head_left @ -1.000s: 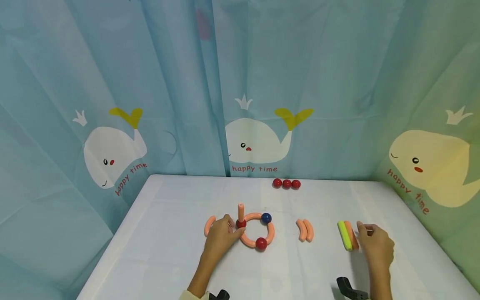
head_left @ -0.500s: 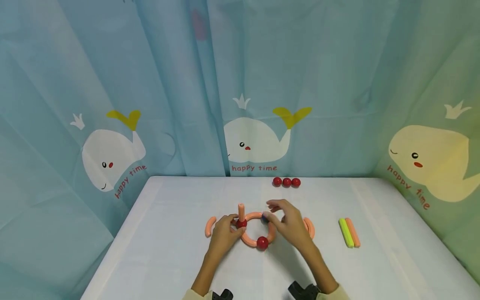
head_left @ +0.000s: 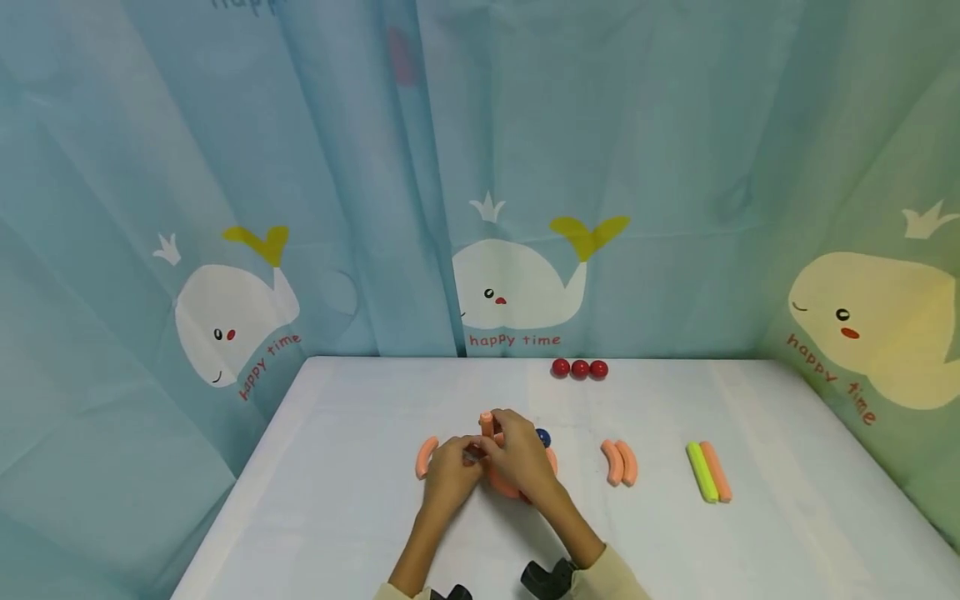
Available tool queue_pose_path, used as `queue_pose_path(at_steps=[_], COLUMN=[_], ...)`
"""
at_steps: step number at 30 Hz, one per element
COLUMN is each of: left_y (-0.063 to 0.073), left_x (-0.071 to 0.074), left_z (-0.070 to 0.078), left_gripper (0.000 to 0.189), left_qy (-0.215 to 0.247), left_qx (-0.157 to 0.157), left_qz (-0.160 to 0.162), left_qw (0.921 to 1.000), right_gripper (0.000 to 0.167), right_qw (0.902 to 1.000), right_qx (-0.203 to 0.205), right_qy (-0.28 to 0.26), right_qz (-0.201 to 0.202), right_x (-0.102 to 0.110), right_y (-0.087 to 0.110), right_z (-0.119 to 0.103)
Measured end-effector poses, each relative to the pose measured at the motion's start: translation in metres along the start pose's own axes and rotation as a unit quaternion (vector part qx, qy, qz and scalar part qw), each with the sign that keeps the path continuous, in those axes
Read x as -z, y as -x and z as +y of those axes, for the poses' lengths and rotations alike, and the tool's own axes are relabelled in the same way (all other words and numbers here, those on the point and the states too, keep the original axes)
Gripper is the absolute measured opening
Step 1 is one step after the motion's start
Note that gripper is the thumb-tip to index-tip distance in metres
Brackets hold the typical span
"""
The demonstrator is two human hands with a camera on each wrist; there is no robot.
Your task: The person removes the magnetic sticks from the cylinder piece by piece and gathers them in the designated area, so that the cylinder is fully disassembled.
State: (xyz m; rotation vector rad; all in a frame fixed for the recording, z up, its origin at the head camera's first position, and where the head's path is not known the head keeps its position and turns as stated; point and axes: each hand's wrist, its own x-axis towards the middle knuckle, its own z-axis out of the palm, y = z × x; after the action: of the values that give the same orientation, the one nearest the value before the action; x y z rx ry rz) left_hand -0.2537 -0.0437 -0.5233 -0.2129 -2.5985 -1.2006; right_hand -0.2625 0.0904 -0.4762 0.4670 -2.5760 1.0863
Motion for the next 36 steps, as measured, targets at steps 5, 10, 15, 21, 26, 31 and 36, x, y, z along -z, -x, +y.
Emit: queue_pose_path(at_steps=[5, 10, 15, 21, 26, 31, 36], left_y=[0.000, -0.001, -0.001, -0.001, -0.003, -0.002, -0.001], left_x=[0.001, 0.001, 0.002, 0.001, 0.001, 0.001, 0.001], left_z=[0.001, 0.004, 0.005, 0.005, 0.005, 0.004, 0.005], left_gripper=[0.029, 0.029, 0.029, 0.029, 0.028, 0.028, 0.028], left_qy=[-0.010, -0.013, -0.006, -0.004, -0.002, 0.009, 0.014], left_qx=[-0.008, -0.002, 0.008, 0.011, 0.014, 0.023, 0.023], left_qz=[0.010, 0.005, -0.001, -0.002, -0.004, -0.014, -0.015], left_qw=[0.9999, 0.9999, 1.0000, 0.9999, 0.9999, 0.9996, 0.9995], right_gripper=[0.009, 0.008, 0.011, 0.013, 0.015, 0.017, 0.018], right_qw=[0.9999, 0.9997, 0.9996, 0.9996, 0.9997, 0.9994, 0.9994], right_qx=[-0.014, -0.022, -0.028, -0.028, -0.023, -0.030, -0.027], right_qy=[-0.006, -0.006, 0.000, -0.007, -0.002, 0.009, 0.021], right_qz=[-0.004, -0.005, -0.004, 0.001, 0.011, 0.011, 0.010], right_x=[0.000, 0.002, 0.005, 0.007, 0.007, 0.007, 0.007], right_y=[0.000, 0.000, 0.001, 0.000, -0.001, -0.001, -0.001], right_z=[0.003, 0.005, 0.008, 0.013, 0.014, 0.016, 0.018])
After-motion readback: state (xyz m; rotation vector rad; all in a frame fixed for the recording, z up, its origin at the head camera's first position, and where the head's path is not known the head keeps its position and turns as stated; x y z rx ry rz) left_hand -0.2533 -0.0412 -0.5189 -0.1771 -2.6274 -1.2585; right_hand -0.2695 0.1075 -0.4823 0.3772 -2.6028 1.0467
